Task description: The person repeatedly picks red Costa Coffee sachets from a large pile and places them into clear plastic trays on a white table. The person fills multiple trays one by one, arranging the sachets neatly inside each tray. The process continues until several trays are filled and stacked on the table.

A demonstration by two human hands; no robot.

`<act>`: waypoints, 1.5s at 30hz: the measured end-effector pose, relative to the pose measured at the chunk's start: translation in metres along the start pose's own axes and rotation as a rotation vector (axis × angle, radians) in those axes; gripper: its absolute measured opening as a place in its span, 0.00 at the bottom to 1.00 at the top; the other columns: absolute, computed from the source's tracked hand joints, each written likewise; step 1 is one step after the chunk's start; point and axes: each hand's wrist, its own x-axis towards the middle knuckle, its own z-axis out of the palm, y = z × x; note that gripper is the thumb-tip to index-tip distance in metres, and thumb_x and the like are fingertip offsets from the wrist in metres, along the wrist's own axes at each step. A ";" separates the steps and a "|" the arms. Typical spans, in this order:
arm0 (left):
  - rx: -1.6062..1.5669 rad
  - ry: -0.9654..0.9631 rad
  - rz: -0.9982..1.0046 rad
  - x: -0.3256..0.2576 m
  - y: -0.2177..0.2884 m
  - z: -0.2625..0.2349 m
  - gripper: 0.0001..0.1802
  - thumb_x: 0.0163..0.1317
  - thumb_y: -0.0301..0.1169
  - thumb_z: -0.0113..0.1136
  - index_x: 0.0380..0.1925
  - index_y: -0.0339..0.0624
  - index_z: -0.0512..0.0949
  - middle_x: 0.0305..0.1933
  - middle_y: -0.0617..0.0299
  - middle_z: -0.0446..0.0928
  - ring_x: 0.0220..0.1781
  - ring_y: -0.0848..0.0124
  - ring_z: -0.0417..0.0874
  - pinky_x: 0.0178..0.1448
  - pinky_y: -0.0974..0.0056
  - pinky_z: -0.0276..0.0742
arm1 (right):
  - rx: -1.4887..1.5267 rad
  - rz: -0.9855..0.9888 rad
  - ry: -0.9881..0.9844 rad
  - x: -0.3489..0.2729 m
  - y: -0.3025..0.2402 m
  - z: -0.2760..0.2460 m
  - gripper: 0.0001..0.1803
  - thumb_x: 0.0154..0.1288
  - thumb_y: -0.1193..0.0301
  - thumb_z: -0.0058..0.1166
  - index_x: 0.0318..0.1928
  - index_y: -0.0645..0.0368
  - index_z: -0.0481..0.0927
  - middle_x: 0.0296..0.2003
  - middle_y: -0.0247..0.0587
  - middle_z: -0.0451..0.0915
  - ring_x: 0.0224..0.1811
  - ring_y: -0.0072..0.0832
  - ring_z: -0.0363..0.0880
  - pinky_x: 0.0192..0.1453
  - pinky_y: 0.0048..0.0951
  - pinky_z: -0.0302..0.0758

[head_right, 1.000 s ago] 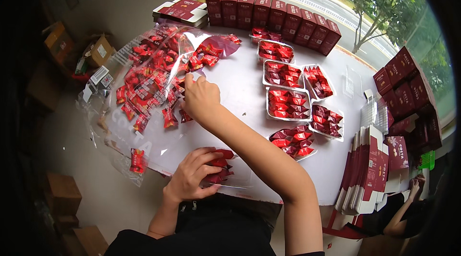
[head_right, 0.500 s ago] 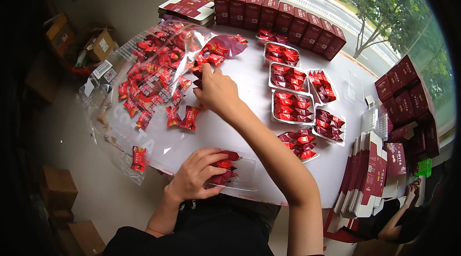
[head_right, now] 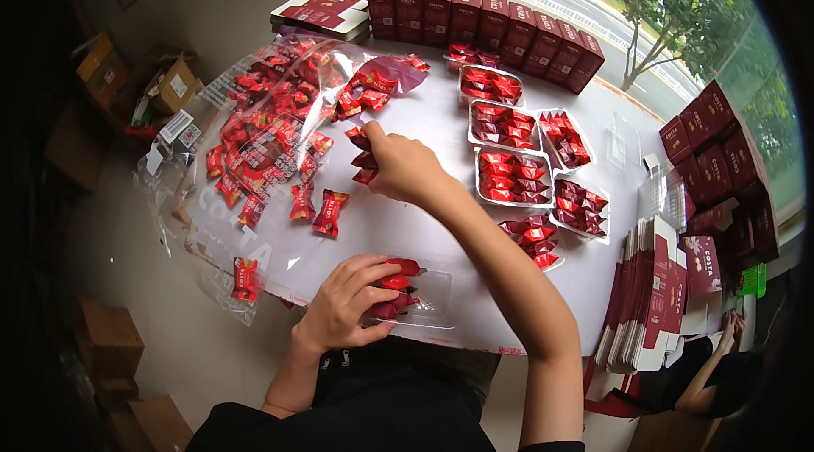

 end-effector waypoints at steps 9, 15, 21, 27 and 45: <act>0.012 -0.065 -0.049 -0.004 -0.001 -0.002 0.21 0.47 0.38 0.71 0.41 0.44 0.77 0.61 0.56 0.72 0.66 0.56 0.70 0.67 0.47 0.66 | 0.364 0.118 -0.517 -0.128 -0.030 -0.063 0.39 0.55 0.74 0.64 0.65 0.54 0.59 0.44 0.49 0.80 0.49 0.41 0.81 0.57 0.42 0.73; 0.011 -0.102 -0.046 0.003 0.002 -0.008 0.26 0.51 0.48 0.69 0.41 0.42 0.76 0.60 0.55 0.72 0.65 0.55 0.70 0.69 0.43 0.61 | 0.113 -0.068 -0.348 -0.162 -0.019 -0.024 0.38 0.57 0.70 0.63 0.65 0.54 0.57 0.46 0.45 0.80 0.51 0.46 0.79 0.70 0.65 0.54; 0.094 -0.086 -0.066 -0.002 0.006 -0.002 0.29 0.53 0.54 0.67 0.43 0.41 0.74 0.58 0.53 0.74 0.64 0.54 0.71 0.69 0.42 0.60 | 0.155 -0.109 -0.359 -0.165 -0.019 -0.020 0.36 0.62 0.67 0.59 0.66 0.55 0.56 0.46 0.46 0.80 0.52 0.46 0.78 0.70 0.66 0.53; 0.122 0.067 -0.177 0.009 0.035 0.008 0.38 0.52 0.53 0.68 0.57 0.44 0.67 0.54 0.54 0.72 0.54 0.53 0.74 0.65 0.41 0.64 | 0.205 -0.083 -0.372 -0.171 -0.019 -0.010 0.37 0.60 0.67 0.59 0.67 0.55 0.55 0.47 0.47 0.80 0.53 0.46 0.78 0.71 0.65 0.52; 0.209 -0.084 -0.162 0.026 0.046 0.016 0.22 0.55 0.33 0.65 0.50 0.46 0.74 0.47 0.58 0.73 0.47 0.57 0.73 0.60 0.52 0.65 | -0.028 -0.029 0.398 -0.205 -0.035 0.032 0.18 0.56 0.74 0.54 0.50 0.59 0.73 0.41 0.40 0.74 0.45 0.36 0.75 0.70 0.56 0.54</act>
